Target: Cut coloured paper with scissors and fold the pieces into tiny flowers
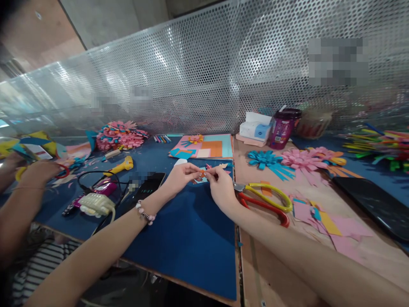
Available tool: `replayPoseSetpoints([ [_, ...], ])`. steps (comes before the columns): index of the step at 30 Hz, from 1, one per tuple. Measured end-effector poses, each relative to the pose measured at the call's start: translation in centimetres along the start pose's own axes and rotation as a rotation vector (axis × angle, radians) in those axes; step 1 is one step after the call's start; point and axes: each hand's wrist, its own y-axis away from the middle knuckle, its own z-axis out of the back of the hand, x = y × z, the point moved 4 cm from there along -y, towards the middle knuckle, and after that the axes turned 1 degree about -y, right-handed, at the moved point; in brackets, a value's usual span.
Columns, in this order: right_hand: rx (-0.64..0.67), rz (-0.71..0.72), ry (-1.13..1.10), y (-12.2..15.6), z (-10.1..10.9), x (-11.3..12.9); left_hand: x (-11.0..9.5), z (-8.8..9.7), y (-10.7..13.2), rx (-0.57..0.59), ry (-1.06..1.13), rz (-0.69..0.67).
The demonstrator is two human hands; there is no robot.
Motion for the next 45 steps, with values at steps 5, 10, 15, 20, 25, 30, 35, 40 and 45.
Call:
replayPoseSetpoints([
  [5,0.017,-0.03,-0.003,0.0,-0.1,0.0,-0.2,-0.1,0.2,0.006,-0.025,-0.012],
  [10,0.02,0.009,0.007,0.0,-0.3,0.3,-0.1,-0.1,0.3,0.021,-0.013,0.036],
  [15,-0.059,0.135,0.075,0.3,0.0,0.9,-0.2,0.0,0.3,-0.027,0.089,0.072],
  [20,-0.065,0.279,0.148,0.8,0.1,1.8,-0.3,0.1,0.5,-0.075,0.169,0.137],
  [25,-0.091,0.242,0.142,0.7,0.1,1.6,-0.5,0.2,0.6,-0.089,0.168,0.14],
  [30,-0.104,0.188,0.112,0.5,0.2,1.6,-0.8,0.2,0.7,-0.096,0.147,0.14],
  [35,-0.111,0.186,0.102,0.5,0.3,1.7,-0.8,0.0,0.8,-0.067,0.139,0.117],
  [40,-0.106,0.189,0.125,0.5,0.2,1.6,-0.6,-0.2,0.9,-0.058,0.124,0.124],
  [45,-0.084,0.202,0.134,0.5,0.1,1.8,-0.8,-0.1,0.9,-0.087,0.099,0.119],
])
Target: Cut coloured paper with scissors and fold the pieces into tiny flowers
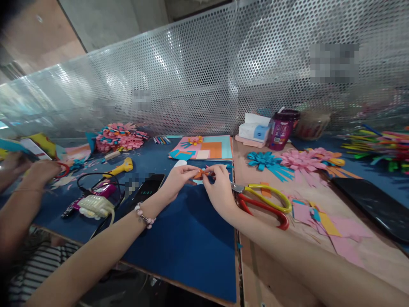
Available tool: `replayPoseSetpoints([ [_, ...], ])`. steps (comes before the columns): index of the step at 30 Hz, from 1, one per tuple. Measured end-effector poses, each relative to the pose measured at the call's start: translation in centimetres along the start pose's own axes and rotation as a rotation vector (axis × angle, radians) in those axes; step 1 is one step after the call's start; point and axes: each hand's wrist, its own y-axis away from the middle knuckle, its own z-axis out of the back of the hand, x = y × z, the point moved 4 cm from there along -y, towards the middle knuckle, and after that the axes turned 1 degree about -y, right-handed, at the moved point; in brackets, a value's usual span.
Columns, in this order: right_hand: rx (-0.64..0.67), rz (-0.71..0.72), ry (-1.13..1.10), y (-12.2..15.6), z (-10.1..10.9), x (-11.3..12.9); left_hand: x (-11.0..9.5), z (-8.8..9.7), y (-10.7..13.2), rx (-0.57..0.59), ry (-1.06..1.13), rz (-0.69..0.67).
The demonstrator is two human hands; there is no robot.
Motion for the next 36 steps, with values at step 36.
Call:
replayPoseSetpoints([
  [36,0.12,0.485,0.417,1.0,-0.9,1.0,1.4,0.5,-0.7,-0.032,0.189,0.049],
])
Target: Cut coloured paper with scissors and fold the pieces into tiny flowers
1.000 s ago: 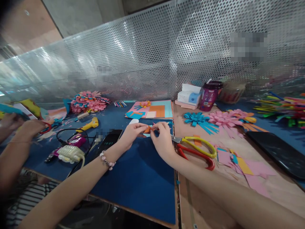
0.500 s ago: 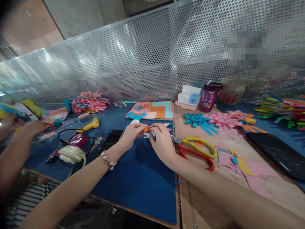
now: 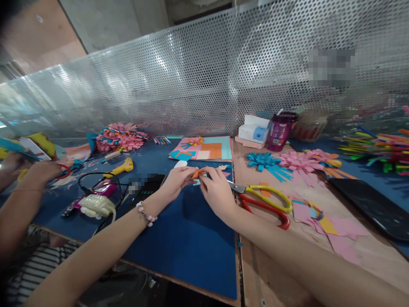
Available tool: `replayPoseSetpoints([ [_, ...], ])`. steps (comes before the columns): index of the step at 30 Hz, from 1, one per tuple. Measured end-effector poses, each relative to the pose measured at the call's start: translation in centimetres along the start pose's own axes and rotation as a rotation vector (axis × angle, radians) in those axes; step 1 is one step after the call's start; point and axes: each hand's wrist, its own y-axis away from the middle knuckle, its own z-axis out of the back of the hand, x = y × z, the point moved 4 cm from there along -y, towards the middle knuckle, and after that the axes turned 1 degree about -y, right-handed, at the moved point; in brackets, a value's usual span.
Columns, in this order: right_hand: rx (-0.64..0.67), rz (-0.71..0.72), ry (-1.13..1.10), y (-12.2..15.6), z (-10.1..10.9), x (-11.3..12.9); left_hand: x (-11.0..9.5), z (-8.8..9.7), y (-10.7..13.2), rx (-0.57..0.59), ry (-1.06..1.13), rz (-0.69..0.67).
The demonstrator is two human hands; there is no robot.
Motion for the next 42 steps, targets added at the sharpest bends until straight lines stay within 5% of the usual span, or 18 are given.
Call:
replayPoseSetpoints([
  [15,-0.011,-0.032,-0.066,-0.1,0.0,0.2,-0.1,0.3,0.0,-0.007,-0.022,-0.032],
  [20,-0.116,-0.29,-0.293,-0.2,0.3,-1.0,-0.5,0.4,0.0,-0.029,-0.02,-0.068],
  [24,-0.012,-0.494,-0.413,-0.3,-0.3,-2.0,-0.5,0.1,0.2,-0.011,-0.002,-0.075],
  [29,0.097,-0.547,-0.567,-0.6,-0.5,-2.1,-0.3,0.1,0.3,-0.011,-0.075,-0.062],
  [36,-0.026,-0.602,-0.577,-0.3,-0.2,-2.4,-0.4,-0.1,0.3,0.075,-0.148,-0.007],
  [42,-0.032,-0.611,-0.571,-0.2,-0.2,-2.5,-1.1,-0.4,0.3,0.111,-0.351,-0.127],
])
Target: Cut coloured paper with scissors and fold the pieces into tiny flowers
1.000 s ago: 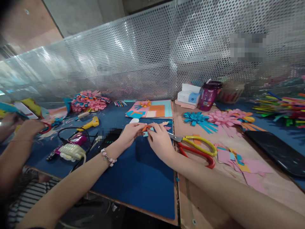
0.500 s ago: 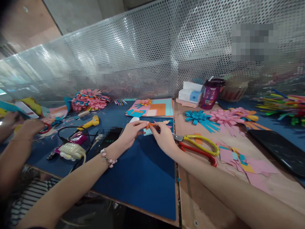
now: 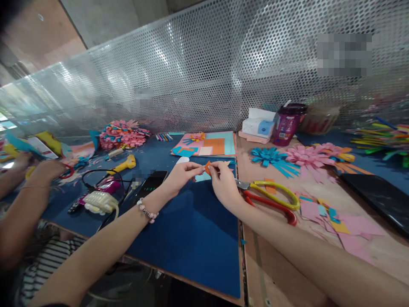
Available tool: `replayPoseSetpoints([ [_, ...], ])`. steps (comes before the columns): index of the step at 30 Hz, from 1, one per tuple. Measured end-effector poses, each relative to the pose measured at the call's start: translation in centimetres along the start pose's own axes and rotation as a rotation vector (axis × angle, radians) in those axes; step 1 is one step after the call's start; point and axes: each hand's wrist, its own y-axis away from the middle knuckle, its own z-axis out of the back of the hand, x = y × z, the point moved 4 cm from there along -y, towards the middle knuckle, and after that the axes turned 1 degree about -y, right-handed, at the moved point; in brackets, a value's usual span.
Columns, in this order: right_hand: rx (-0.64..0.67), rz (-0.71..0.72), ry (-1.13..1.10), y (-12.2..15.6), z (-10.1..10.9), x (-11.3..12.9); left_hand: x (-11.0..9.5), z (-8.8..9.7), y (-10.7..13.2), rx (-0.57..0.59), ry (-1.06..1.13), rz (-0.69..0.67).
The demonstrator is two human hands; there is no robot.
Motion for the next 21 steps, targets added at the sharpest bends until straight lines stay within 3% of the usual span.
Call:
replayPoseSetpoints([
  [4,-0.006,-0.007,0.019,0.03,0.03,-0.02,-0.26,-0.15,-0.06,0.045,-0.107,-0.056],
  [12,0.018,-0.021,-0.08,0.05,-0.25,-0.13,-0.34,-0.03,0.05,0.005,-0.124,-0.059],
  [21,0.025,0.111,0.039,0.1,-0.09,0.23,-0.31,-0.46,0.52,0.133,-0.147,-0.017],
])
